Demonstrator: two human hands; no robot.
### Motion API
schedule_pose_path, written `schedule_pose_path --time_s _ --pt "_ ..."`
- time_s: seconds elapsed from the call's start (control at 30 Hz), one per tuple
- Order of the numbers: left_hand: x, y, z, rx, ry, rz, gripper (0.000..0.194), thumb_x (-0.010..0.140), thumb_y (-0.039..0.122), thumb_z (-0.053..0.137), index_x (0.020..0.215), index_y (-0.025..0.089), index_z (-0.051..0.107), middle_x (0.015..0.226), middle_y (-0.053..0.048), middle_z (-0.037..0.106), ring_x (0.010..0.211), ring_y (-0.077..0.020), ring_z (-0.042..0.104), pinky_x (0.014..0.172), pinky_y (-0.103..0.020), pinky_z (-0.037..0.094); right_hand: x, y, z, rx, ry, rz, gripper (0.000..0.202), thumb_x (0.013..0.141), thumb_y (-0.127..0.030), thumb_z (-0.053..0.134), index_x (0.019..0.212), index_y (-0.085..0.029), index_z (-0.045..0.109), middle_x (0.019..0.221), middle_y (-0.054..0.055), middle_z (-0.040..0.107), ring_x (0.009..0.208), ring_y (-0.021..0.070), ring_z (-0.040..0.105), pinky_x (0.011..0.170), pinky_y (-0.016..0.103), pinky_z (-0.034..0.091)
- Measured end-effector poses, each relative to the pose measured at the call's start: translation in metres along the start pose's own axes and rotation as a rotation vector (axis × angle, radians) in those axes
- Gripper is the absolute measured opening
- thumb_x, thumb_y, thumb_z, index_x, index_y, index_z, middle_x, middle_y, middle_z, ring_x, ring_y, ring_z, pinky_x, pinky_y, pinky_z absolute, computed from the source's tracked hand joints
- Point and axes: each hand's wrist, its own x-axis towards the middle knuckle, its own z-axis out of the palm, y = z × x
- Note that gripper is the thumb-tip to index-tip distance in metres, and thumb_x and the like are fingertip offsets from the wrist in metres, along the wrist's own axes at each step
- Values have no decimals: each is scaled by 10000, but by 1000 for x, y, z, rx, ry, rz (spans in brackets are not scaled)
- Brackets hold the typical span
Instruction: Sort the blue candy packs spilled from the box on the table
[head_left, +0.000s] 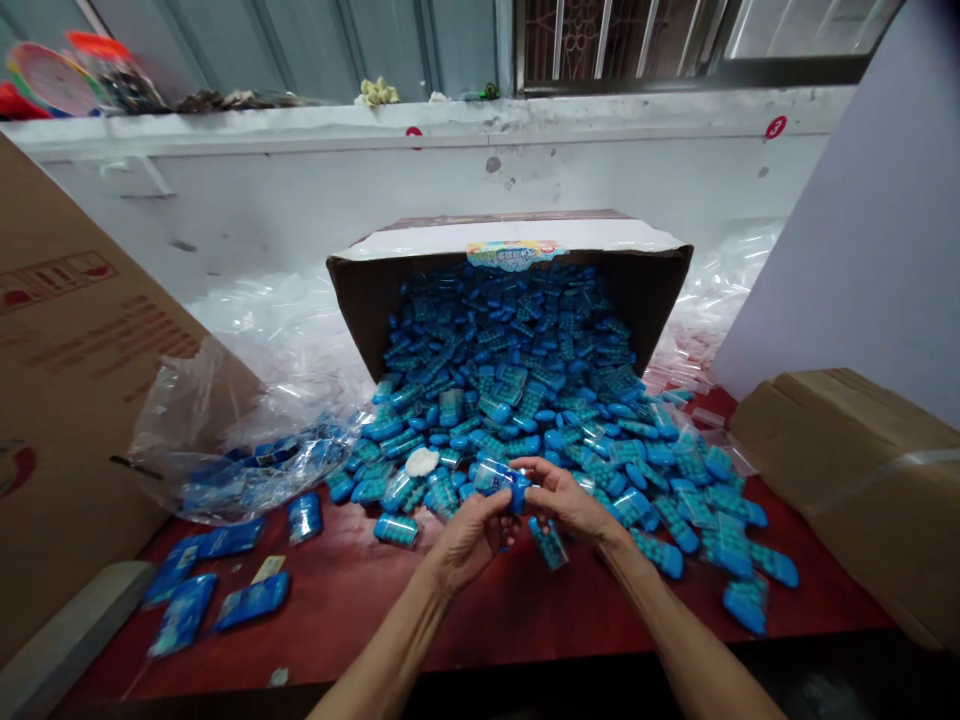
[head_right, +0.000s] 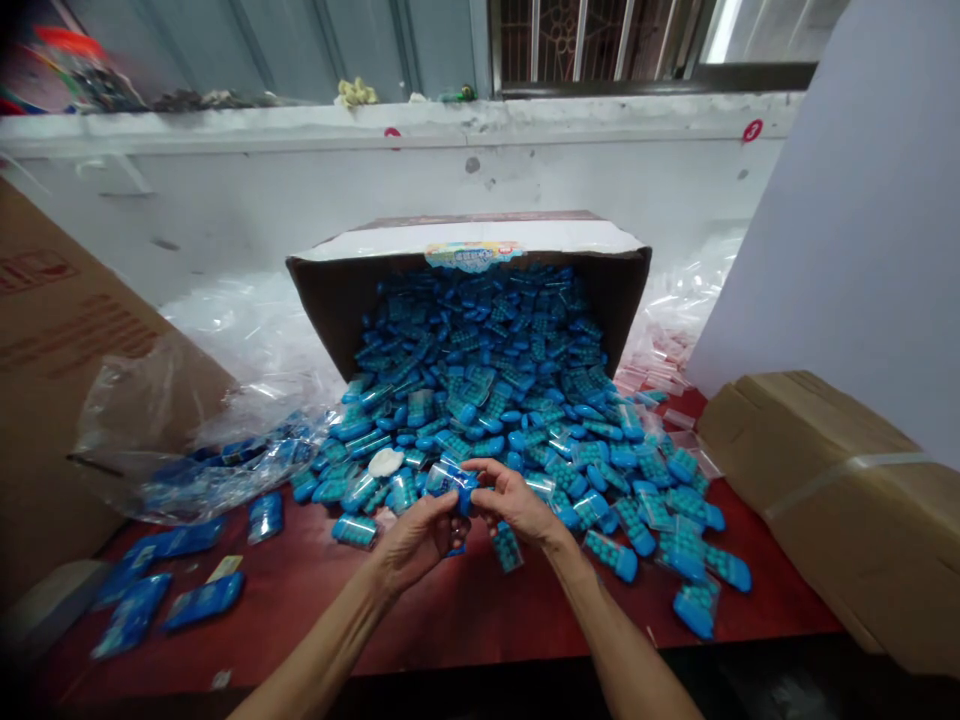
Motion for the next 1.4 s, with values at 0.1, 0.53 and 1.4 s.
schedule_pose_path --time_s 0.1,0.53,1.4 --pt "-1 -7 4 -14 -17 39 178 695 274 603 725 98 601 583 -33 586 501 -95 520 462 -202 356 -1 3 6 -96 -1 -9 344 744 -314 535 1074 -218 503 709 -37 540 423 40 453 352 140 356" --pt "-58 26 -79 -419 465 381 260 806 322 420 698 144 576 635 -52 608 591 -143 556 549 -275 472 -3 42 25 -891 156 -174 188 809 -262 448 937 -211 576 842 22 584 806 153 552 729 268 426" --pt "-26 -56 -67 403 618 137 373 577 491 617 659 144 505 476 32 534 284 -56 409 286 -157 259 -11 73 49 -1559 144 -7 129 819 -268 454 799 -213 569 855 25 581 734 152 575 536 219 355"
